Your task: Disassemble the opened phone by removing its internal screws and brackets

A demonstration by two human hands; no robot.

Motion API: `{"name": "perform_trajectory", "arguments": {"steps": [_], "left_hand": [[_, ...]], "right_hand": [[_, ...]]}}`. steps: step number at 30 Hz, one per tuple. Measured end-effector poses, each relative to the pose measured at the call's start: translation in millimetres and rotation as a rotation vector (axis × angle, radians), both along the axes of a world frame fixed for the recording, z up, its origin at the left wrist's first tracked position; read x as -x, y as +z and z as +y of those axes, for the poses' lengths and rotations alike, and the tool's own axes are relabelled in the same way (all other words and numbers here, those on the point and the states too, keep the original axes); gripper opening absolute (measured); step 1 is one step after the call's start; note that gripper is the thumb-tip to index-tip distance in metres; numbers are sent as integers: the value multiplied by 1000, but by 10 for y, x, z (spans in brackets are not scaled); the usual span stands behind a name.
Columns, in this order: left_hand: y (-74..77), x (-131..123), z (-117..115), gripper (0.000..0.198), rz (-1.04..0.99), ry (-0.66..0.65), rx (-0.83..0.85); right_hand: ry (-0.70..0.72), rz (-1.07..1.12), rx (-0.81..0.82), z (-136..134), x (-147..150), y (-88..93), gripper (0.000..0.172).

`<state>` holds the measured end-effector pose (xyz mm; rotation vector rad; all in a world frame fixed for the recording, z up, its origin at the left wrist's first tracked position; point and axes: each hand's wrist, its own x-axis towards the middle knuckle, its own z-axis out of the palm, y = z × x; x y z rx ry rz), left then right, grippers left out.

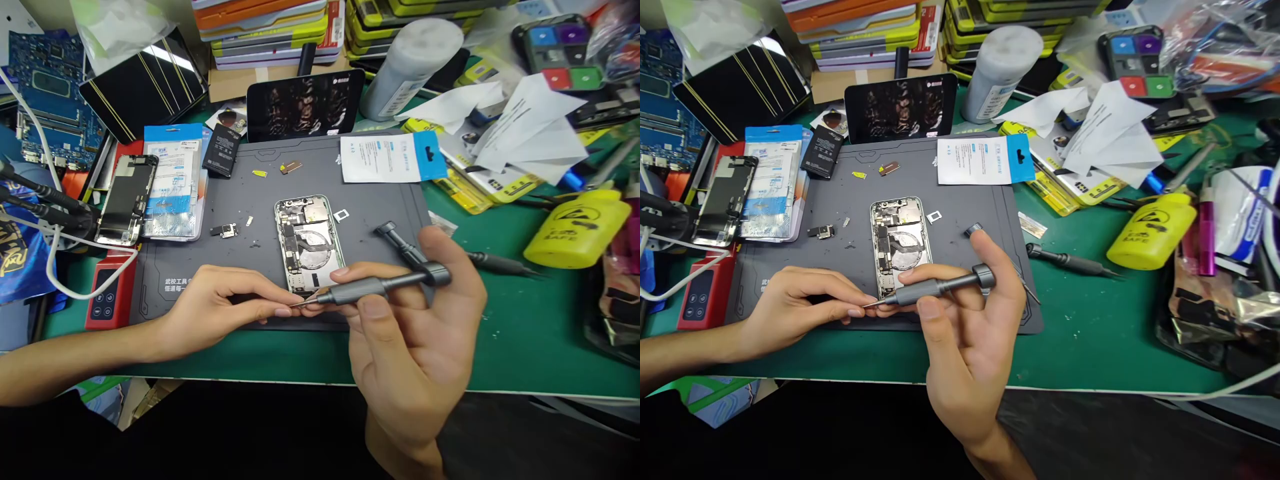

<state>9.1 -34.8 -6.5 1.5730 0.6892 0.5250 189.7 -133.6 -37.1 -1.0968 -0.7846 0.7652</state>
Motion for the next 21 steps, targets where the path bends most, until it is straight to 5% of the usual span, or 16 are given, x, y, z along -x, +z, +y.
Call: {"name": "perform_trajectory", "arguments": {"steps": [21], "left_hand": [[-16, 21, -8, 20, -2, -3, -10]], "right_hand": [[21, 59, 28, -11, -12, 15, 53]]}}
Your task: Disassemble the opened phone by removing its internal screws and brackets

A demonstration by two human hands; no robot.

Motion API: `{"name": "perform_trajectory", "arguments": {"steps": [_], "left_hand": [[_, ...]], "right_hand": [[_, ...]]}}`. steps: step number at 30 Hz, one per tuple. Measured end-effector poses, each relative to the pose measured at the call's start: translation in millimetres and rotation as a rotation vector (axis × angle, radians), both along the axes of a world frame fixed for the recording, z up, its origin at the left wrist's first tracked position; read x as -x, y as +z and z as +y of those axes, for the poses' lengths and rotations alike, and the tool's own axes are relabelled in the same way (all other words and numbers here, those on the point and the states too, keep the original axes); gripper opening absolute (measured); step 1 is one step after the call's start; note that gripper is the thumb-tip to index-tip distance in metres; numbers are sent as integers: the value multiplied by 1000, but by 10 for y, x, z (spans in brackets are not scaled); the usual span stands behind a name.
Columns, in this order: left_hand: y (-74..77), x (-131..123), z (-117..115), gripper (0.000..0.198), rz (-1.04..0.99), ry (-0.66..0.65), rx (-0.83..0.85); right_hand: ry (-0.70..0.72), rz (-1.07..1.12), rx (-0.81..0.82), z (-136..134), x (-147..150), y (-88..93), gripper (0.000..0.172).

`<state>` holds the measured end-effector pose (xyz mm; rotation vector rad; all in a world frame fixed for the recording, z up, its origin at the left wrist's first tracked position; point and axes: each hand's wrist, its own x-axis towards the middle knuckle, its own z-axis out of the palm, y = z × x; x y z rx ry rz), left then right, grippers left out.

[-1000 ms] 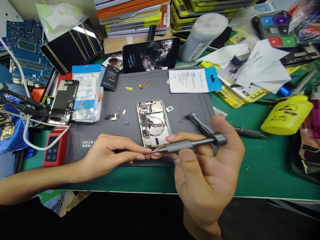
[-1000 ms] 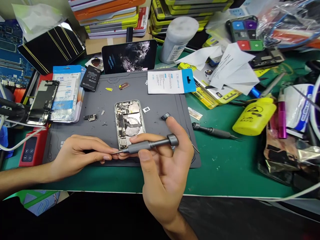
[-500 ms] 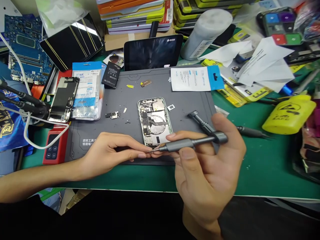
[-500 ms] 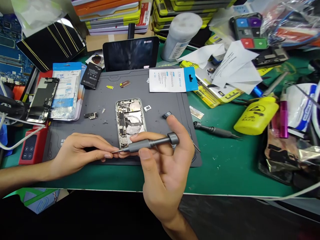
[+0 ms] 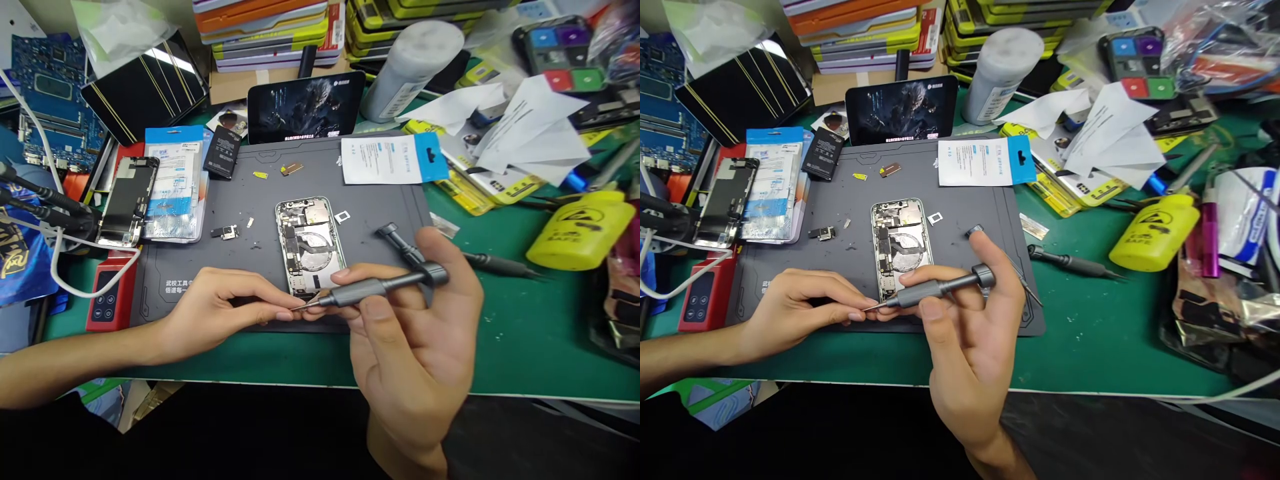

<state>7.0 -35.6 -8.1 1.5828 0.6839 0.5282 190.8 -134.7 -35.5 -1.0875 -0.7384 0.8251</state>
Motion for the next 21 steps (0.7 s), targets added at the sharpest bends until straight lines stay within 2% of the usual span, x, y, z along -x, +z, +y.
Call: {"name": "perform_trajectory", "arguments": {"steps": [21], "left_hand": [[-1, -10, 11, 16, 38, 3, -6]], "right_hand": [[-21, -39, -14, 16, 6, -4, 53]]}}
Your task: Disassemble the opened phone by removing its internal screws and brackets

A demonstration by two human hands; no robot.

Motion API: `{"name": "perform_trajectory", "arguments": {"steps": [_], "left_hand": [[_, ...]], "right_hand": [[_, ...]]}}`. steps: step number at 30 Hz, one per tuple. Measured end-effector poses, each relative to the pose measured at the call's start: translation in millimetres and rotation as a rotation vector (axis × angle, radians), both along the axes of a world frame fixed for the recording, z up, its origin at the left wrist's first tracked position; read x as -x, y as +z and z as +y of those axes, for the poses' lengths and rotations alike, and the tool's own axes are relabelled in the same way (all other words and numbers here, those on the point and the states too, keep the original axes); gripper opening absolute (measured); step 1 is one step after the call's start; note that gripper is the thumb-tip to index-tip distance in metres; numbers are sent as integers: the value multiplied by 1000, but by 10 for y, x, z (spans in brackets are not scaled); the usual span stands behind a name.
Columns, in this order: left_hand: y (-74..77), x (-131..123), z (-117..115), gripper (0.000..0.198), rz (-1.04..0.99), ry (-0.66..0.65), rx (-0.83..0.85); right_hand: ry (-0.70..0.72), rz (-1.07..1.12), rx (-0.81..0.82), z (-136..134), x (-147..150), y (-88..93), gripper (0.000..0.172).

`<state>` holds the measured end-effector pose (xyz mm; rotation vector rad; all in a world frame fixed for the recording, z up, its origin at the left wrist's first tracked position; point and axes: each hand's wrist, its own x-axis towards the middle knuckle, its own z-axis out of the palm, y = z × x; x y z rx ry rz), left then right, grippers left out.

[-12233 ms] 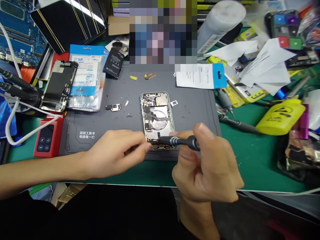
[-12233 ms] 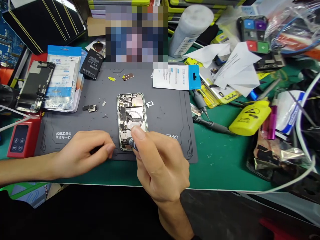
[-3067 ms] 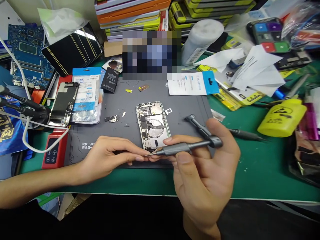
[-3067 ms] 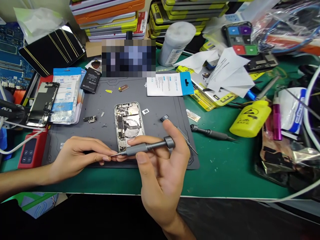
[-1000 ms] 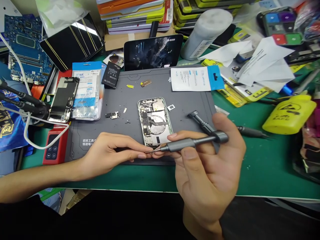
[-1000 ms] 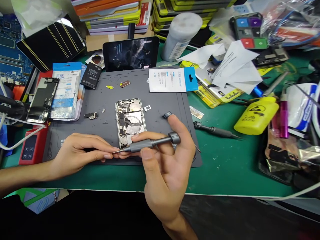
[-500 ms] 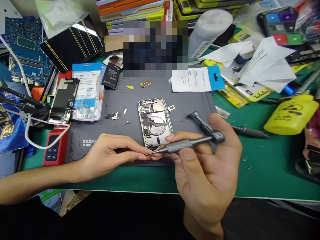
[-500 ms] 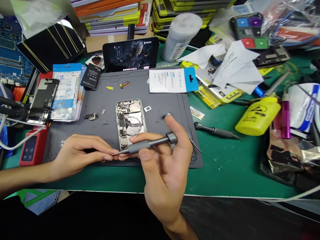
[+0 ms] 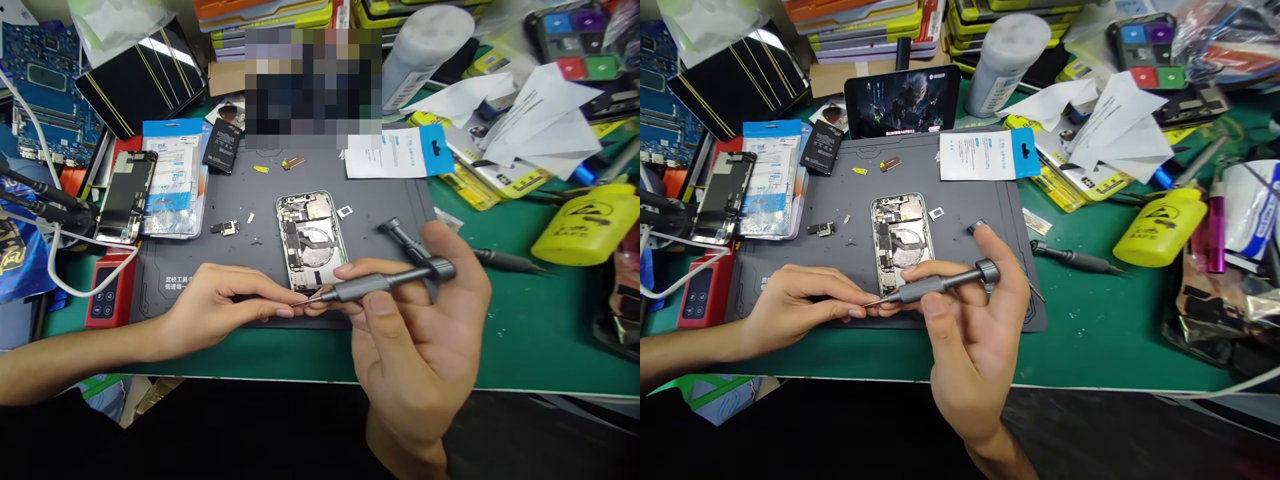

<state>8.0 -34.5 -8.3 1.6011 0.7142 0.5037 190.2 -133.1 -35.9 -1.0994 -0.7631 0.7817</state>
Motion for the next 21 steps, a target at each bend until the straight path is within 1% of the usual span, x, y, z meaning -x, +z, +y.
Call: {"name": "perform_trajectory", "arguments": {"steps": [6, 11, 15, 19, 21], "left_hand": [[11, -3, -3, 16, -2, 3, 10], [3, -13, 8, 17, -9, -5, -5], [1, -9, 5, 17, -12, -9, -4], [-13, 0, 7, 15, 5, -17, -24], [-29, 1, 9, 20, 41, -28, -58]], "right_hand": [[4, 4, -7, 5, -6, -6, 52], [-6, -22, 20, 3, -14, -24, 54], [3, -1, 4, -6, -18, -29, 53], [3, 4, 11, 25, -30, -20, 55], [-4, 0, -21, 48, -31, -17, 54]]}}
